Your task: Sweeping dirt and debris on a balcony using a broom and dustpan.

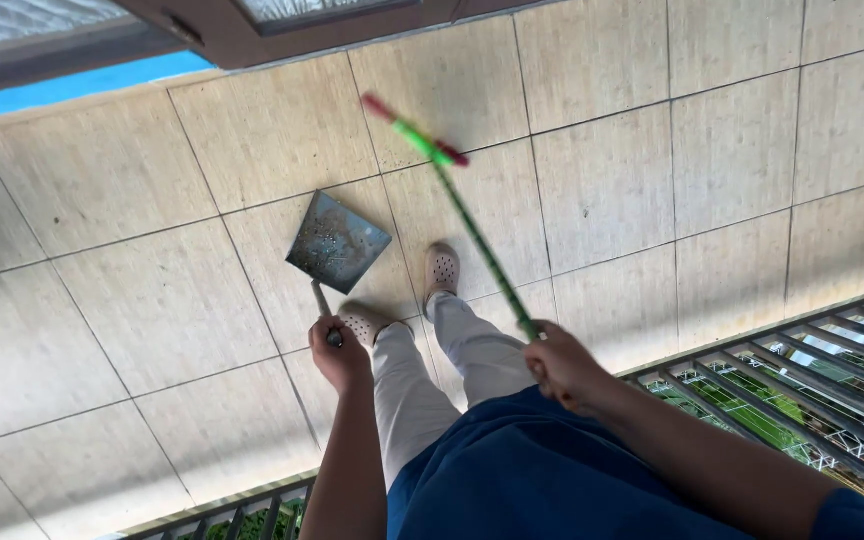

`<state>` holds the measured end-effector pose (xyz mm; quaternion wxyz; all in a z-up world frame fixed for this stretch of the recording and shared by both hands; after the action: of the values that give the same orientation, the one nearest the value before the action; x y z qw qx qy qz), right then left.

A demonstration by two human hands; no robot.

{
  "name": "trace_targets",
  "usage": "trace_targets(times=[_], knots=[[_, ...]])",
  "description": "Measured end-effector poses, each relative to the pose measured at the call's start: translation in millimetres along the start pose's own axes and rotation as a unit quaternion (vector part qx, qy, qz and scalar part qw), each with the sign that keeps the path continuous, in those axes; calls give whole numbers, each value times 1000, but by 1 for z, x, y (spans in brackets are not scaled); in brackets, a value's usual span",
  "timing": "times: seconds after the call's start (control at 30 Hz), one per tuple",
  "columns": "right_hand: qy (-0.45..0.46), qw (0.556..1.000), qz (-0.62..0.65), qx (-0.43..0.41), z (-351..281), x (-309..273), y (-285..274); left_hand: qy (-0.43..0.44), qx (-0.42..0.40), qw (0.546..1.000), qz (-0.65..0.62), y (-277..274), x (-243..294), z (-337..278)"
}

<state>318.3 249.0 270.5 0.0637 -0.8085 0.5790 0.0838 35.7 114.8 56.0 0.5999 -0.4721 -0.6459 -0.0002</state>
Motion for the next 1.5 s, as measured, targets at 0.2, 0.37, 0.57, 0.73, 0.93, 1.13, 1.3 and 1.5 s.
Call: trace_targets(times=[0.2,0.37,0.57,0.73,0.93,1.13,1.3,1.5], knots=[[-52,991,45,116,-8,-25,-58,45,-56,997,14,4,44,-10],[-94,972,160,143,9,-11,-130,108,-179,976,57,41,100,-14],[-138,937,277,160,-7,-25,-190,150,-263,949,83,124,173,-43],[-135,928,294,185,51,-33,-299,199,-288,934,78,216,209,-63],[-99,936,256,221,169,-67,-456,218,-293,926,97,322,233,-66],[-78,976,131,156,164,-117,-449,206,-327,908,163,368,264,-70],[-17,991,122,58,68,-60,-310,170,-331,908,192,378,271,-74],[56,936,336,-85,-36,-41,-294,180,-320,920,137,386,258,-65]])
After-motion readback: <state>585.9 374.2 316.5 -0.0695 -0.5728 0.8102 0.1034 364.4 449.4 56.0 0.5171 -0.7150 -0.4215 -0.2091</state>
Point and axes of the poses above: each hand's wrist, its own z-axis towards the middle knuckle, its own y-axis out of the palm, x = y × z, the point moved 1 cm from there along z, towards the middle knuckle, and after that the axes turned 6 degrees about -x, right-handed, at the moved point
